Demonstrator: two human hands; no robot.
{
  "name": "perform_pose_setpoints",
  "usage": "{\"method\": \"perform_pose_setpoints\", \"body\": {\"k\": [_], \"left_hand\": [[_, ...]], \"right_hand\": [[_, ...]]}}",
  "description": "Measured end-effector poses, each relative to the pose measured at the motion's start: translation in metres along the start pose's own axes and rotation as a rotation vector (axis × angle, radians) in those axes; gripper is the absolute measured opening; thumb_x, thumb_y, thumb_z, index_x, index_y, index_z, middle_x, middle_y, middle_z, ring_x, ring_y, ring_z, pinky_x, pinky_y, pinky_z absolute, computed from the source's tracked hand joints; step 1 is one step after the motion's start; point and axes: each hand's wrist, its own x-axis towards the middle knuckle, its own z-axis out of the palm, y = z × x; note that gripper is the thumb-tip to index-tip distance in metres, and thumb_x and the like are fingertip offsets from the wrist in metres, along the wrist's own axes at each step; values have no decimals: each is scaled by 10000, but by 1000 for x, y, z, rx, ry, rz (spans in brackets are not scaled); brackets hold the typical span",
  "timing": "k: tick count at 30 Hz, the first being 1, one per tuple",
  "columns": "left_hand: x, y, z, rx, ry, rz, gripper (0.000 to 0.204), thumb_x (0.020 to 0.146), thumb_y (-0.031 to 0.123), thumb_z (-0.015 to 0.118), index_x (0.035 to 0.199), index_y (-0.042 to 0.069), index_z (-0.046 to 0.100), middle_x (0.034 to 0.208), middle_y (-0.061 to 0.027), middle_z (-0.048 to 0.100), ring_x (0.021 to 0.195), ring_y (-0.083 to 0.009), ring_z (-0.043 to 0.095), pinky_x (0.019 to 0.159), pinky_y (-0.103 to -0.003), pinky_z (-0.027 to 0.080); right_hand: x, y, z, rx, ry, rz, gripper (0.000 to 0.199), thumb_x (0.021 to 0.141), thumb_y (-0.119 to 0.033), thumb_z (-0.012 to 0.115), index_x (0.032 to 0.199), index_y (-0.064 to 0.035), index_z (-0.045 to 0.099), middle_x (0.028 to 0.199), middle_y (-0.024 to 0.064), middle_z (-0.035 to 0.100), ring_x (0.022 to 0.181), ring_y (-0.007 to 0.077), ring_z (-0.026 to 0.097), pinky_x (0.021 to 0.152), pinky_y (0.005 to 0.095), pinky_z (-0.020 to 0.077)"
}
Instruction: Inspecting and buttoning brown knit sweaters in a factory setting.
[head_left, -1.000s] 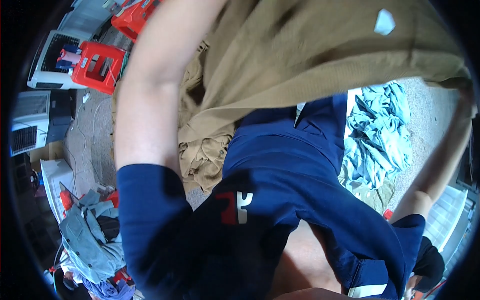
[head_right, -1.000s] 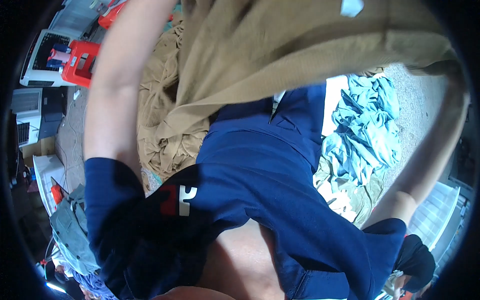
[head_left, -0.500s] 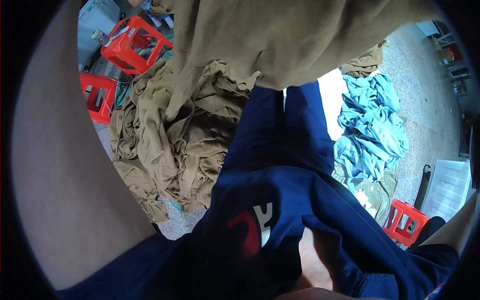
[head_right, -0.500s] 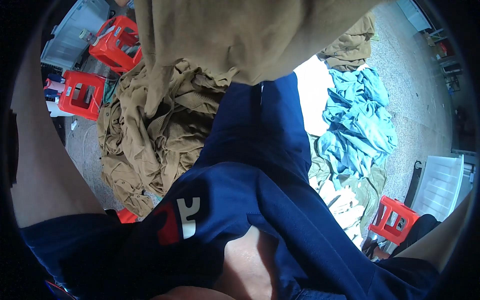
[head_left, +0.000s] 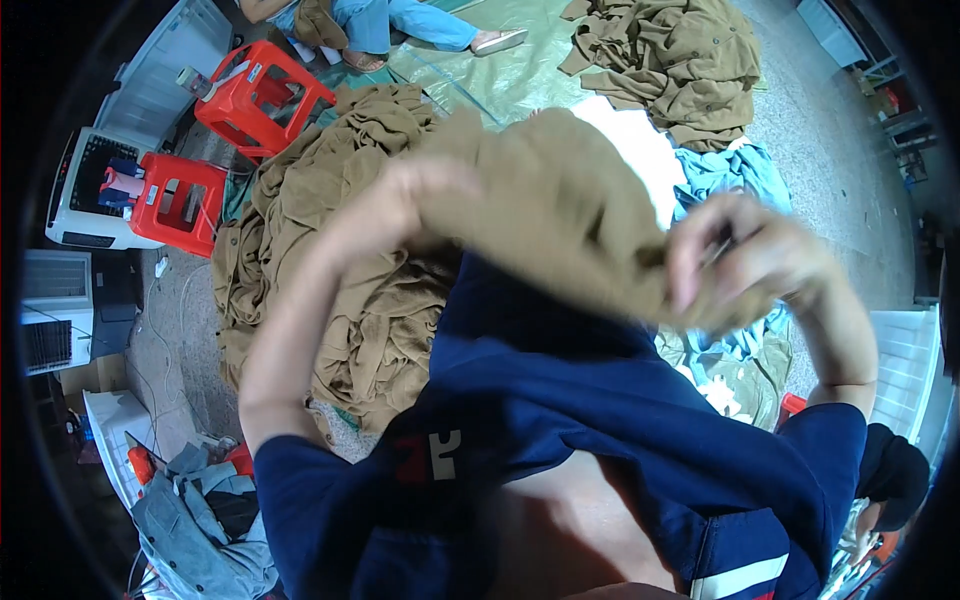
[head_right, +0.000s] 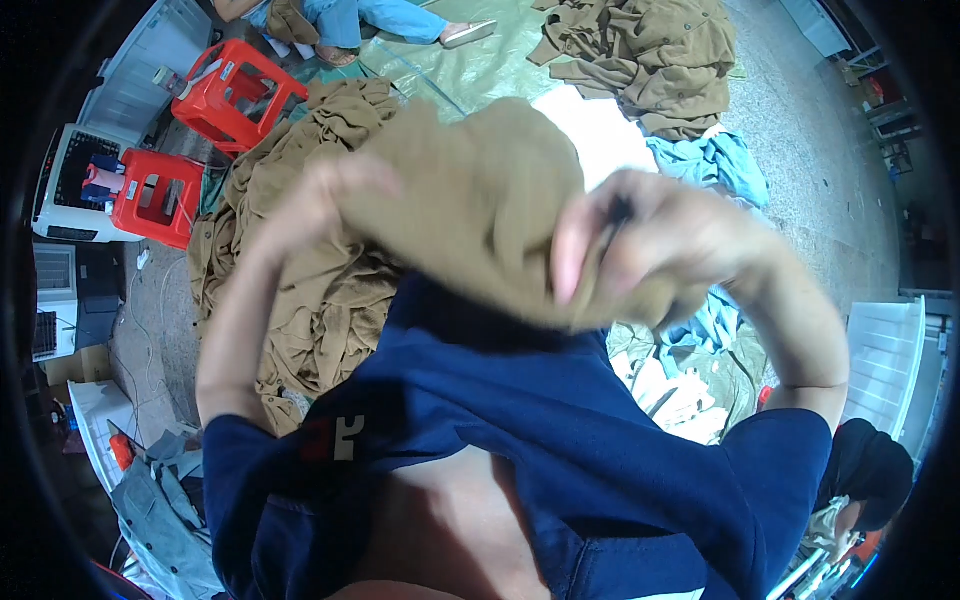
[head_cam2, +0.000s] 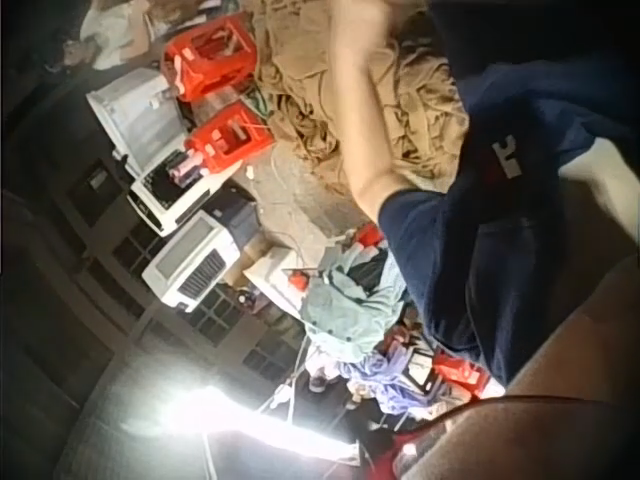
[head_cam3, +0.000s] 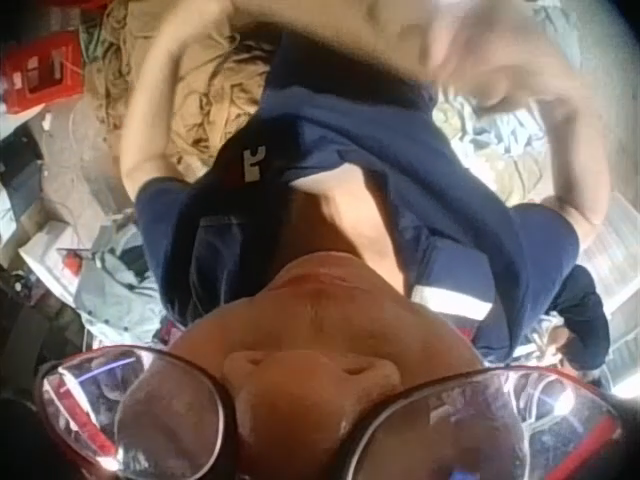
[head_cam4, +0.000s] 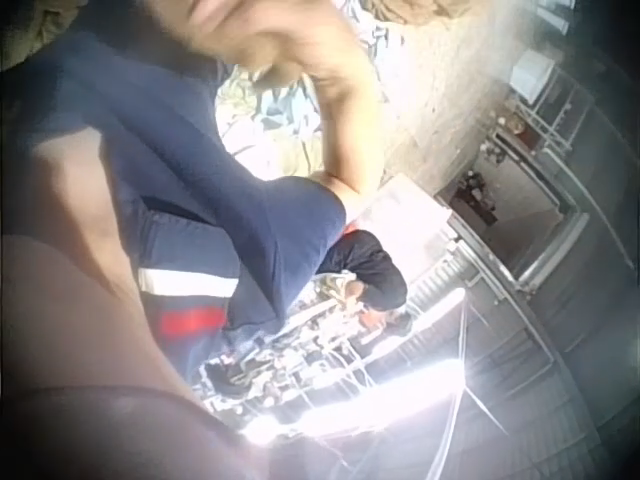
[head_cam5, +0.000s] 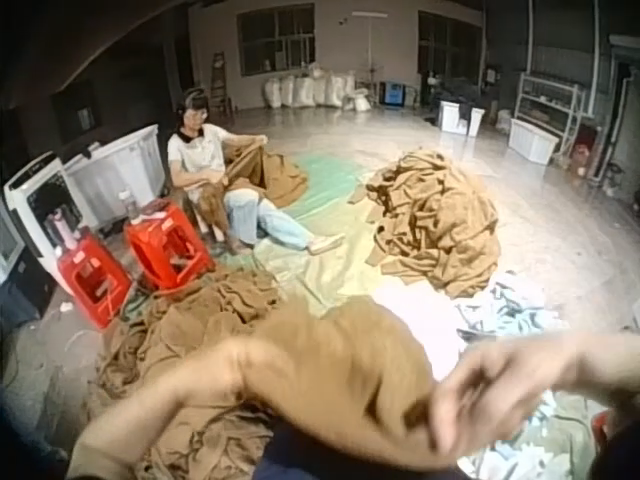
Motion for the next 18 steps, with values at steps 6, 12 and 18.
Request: {"method": "perform_pose_setpoints", "body": {"k": [6, 12, 18], "left_hand": [[-90, -25, 53, -504, -666, -582, 459, 840, 137, 725, 1257, 17, 575, 1102, -62, 667, 937, -106, 635, 807, -263, 498], [15, -106, 15, -1, 189, -492, 238, 861, 251, 664, 928, 25, 635, 806, -33, 638, 765, -110, 570, 721, -285, 471], [124, -193, 81, 487, 151, -781, 339, 853, 137, 562, 1182, 68, 600, 1230, -154, 610, 1181, -291, 552, 986, -406, 398]], "right_hand": [[73, 60, -76, -762, 82, 222, 345, 932, -251, 577, 1186, -17, 595, 964, 75, 671, 813, 166, 637, 692, 328, 538], [216, 130, -254, -834, 892, 251, 466, 906, -402, 592, 1114, 13, 634, 995, 147, 666, 909, 245, 614, 827, 378, 469], [306, 160, -288, -632, 663, 584, 793, 821, -671, 580, 1248, -3, 598, 1281, 203, 585, 1166, 346, 563, 988, 451, 434]]}}
